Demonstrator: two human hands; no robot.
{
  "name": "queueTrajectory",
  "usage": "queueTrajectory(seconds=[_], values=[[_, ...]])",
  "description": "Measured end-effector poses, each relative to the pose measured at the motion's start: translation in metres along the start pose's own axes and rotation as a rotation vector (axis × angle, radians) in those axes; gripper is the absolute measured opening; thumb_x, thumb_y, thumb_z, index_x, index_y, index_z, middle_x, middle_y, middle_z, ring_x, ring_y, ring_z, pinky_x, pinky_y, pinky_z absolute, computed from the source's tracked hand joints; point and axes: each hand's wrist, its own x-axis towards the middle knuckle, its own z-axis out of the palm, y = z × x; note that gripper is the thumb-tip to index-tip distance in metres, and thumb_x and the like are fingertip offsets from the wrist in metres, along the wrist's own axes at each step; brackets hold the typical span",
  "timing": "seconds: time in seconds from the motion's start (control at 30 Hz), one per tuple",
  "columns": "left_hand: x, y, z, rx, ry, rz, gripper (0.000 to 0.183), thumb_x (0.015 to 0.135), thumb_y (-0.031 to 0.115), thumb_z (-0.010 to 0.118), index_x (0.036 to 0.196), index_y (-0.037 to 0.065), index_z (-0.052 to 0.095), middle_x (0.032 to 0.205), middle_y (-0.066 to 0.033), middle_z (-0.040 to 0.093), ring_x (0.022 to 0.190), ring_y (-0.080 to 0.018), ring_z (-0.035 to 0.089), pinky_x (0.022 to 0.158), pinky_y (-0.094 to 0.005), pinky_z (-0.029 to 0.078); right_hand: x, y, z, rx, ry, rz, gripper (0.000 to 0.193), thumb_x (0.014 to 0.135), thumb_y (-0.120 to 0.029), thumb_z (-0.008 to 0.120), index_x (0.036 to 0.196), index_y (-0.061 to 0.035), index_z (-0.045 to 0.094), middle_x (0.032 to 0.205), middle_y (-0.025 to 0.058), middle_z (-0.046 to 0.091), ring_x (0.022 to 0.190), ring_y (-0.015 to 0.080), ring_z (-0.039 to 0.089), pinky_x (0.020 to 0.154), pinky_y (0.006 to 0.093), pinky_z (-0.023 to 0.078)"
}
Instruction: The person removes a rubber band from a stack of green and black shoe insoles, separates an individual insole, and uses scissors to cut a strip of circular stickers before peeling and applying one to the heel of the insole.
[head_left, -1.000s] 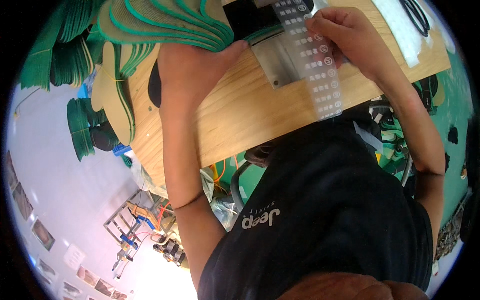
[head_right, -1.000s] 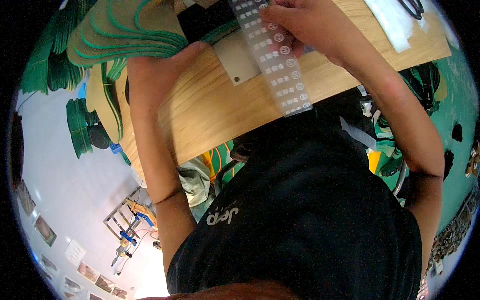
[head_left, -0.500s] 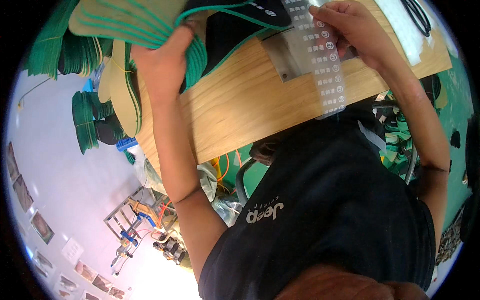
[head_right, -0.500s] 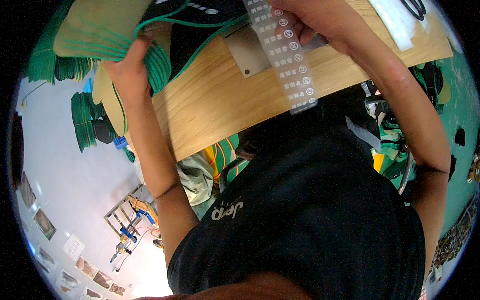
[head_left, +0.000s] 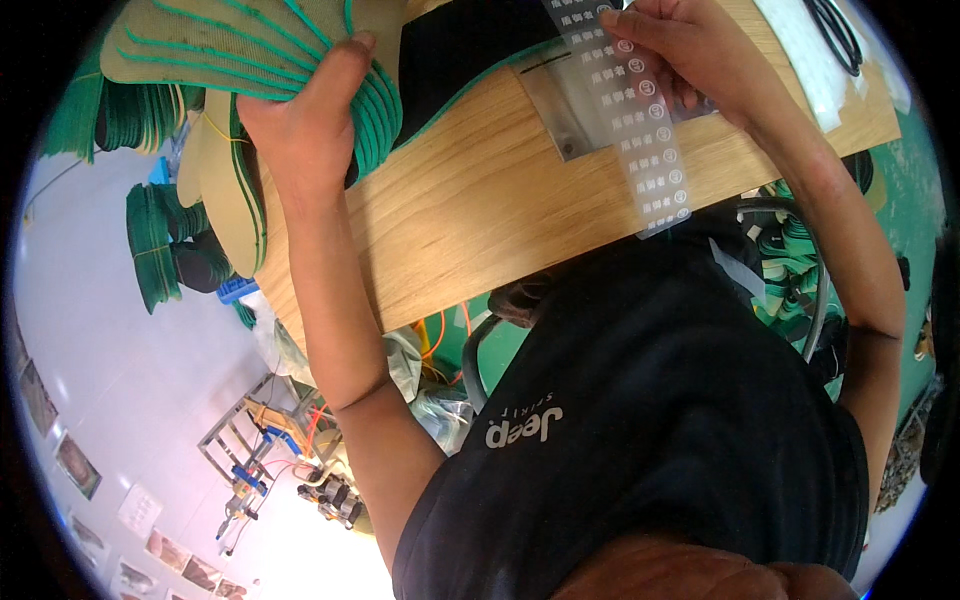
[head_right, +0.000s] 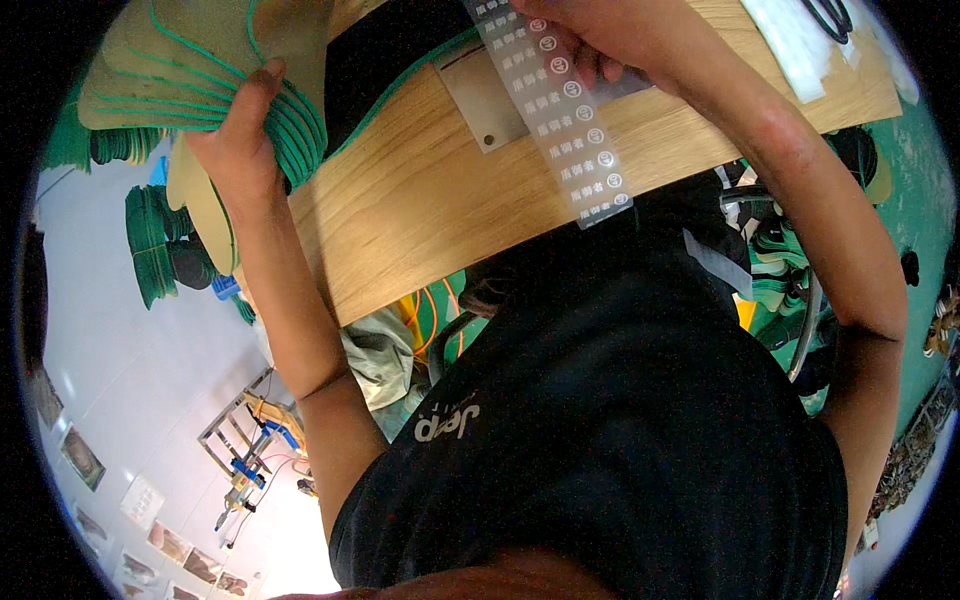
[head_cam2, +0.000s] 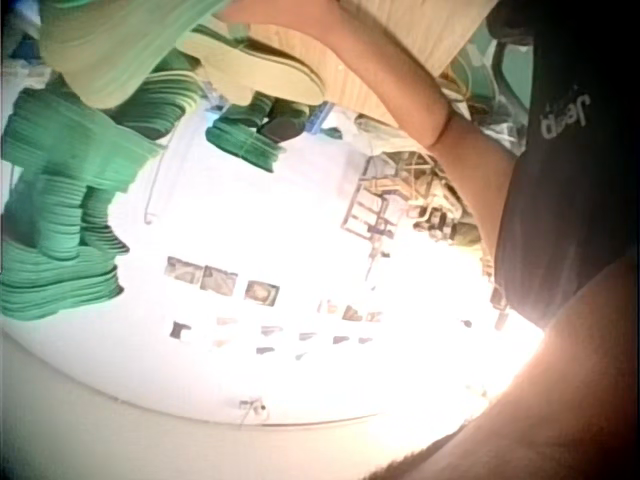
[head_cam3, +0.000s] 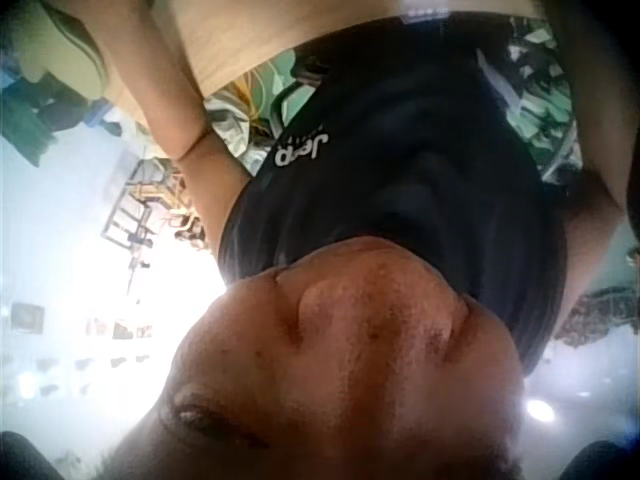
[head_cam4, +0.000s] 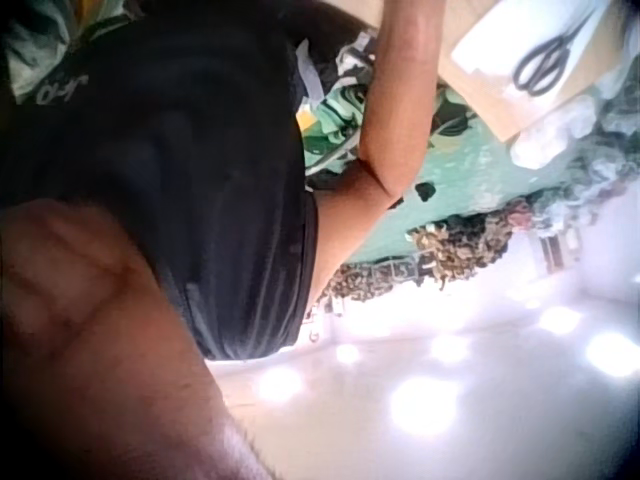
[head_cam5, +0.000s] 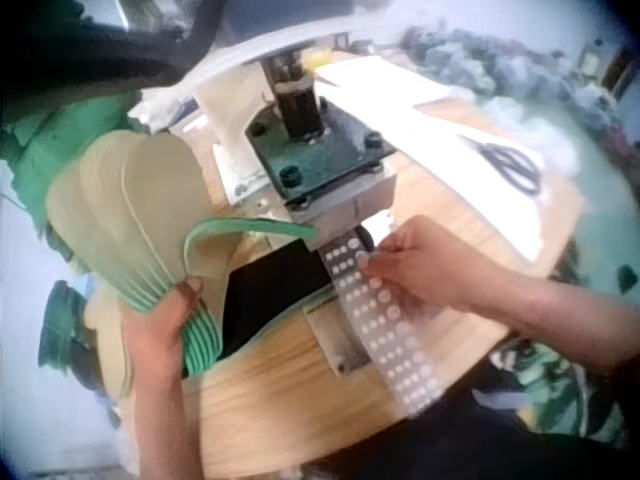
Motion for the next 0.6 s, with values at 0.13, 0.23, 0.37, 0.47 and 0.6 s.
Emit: queueTrajectory(seconds=[0.13, 0.23, 0.37, 0.47, 0.6], values=[[0.001, 0.000, 0.001, 0.003, -0.004, 0.024, 0.021, 0.070, 0.007, 0.080, 0.085, -0.001, 0.067, 0.082, -0.0016, 0.065, 0.075, -0.0109, 0.058, 0.074, -0.0272, 0.048, 0.011, 0.011, 0.000, 0.009, -0.014, 0.000, 0.031, 0.096, -0.023, 0.059, 0.076, -0.0009, 0.066, 0.059, 0.0038, 0.062, 0.046, 0.0126, 0.059, 0.043, 0.0261, 0.046], [0.001, 0.002, 0.002, 0.012, 0.002, -0.002, 0.020, 0.070, 0.007, 0.080, 0.083, 0.000, 0.067, 0.080, -0.0008, 0.065, 0.073, -0.0100, 0.057, 0.072, -0.0270, 0.047, 0.011, 0.011, 0.000, 0.022, -0.028, 0.019, 0.031, 0.097, -0.024, 0.059, 0.076, -0.0013, 0.067, 0.059, 0.0037, 0.062, 0.046, 0.0124, 0.059, 0.043, 0.0260, 0.046], [0.000, -0.007, 0.000, 0.004, 0.059, 0.024, 0.036, 0.070, 0.001, 0.076, 0.103, -0.003, 0.065, 0.095, -0.0077, 0.067, 0.085, -0.0195, 0.062, 0.085, -0.0326, 0.048, 0.003, 0.001, 0.000, 0.018, -0.031, 0.030, 0.031, 0.097, -0.024, 0.060, 0.076, -0.0013, 0.067, 0.059, 0.0034, 0.061, 0.046, 0.0125, 0.059, 0.043, 0.0264, 0.046], [-0.003, 0.002, 0.000, 0.067, -0.026, -0.032, 0.035, 0.069, 0.002, 0.078, 0.101, -0.003, 0.066, 0.097, -0.0084, 0.068, 0.086, -0.0195, 0.062, 0.085, -0.0325, 0.048, 0.005, 0.003, 0.000, 0.021, -0.035, 0.033, 0.030, 0.097, -0.023, 0.060, 0.078, -0.0006, 0.066, 0.058, 0.0034, 0.060, 0.046, 0.0132, 0.059, 0.043, 0.0268, 0.047], [-0.007, 0.003, 0.002, 0.096, -0.021, -0.030, 0.034, 0.070, 0.006, 0.080, 0.100, -0.004, 0.067, 0.094, -0.0086, 0.069, 0.087, -0.0197, 0.063, 0.085, -0.0323, 0.048, 0.003, 0.002, -0.002, 0.026, -0.059, -0.002, 0.029, 0.097, -0.022, 0.060, 0.080, 0.0003, 0.066, 0.059, 0.0040, 0.059, 0.046, 0.0142, 0.059, 0.043, 0.0272, 0.048]])
